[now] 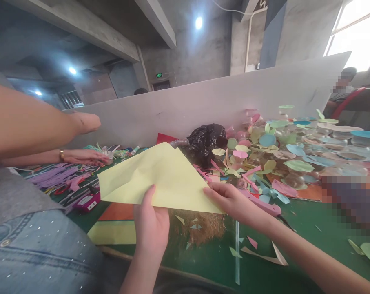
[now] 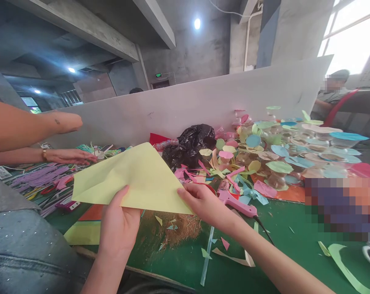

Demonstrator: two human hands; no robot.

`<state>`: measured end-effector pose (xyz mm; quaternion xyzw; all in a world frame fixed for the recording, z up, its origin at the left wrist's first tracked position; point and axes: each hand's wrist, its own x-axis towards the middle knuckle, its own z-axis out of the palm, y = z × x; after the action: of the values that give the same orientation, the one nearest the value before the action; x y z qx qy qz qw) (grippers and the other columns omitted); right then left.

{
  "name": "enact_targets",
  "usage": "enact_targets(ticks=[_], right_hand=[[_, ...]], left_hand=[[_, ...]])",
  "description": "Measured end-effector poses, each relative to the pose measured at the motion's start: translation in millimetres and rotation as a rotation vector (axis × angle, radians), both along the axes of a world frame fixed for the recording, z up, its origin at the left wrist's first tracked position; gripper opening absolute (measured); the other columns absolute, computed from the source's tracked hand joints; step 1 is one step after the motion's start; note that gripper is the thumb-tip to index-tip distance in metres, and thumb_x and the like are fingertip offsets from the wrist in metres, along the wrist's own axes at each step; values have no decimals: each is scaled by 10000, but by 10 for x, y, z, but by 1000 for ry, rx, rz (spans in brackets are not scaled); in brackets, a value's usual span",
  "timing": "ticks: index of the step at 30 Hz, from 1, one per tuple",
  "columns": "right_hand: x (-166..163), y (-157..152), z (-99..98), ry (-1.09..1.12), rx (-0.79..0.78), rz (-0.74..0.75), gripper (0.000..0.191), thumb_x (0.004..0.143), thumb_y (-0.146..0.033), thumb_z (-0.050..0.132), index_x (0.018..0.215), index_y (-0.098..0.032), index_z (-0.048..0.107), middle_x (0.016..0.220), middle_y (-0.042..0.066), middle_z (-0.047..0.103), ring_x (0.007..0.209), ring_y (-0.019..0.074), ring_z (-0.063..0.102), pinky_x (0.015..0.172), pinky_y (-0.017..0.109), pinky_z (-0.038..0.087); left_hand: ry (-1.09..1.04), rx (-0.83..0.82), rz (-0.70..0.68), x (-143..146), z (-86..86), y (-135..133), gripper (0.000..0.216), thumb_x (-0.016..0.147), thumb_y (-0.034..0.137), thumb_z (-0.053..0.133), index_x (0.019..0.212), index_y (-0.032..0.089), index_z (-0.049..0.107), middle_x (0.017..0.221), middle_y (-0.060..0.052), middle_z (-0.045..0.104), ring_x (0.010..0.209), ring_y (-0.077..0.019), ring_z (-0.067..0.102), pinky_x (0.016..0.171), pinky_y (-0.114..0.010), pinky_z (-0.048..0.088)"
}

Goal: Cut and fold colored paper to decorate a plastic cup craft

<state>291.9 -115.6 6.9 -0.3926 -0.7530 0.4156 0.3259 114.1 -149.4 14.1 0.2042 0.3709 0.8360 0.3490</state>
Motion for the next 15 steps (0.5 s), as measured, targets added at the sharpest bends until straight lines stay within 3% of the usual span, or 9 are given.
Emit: enact_targets(ticks=[15], right_hand=[[-9,-30,33,-22,-12,-16,429,919,-551,362,659,-217,291,651,-50,229,556,97,235,494,264,206]], left_hand=[[35,19,-9,-4,-3,-7,484,809,139,635,1277,256,587,1372,-43,575,1293,-256,507,1084,-420,445]])
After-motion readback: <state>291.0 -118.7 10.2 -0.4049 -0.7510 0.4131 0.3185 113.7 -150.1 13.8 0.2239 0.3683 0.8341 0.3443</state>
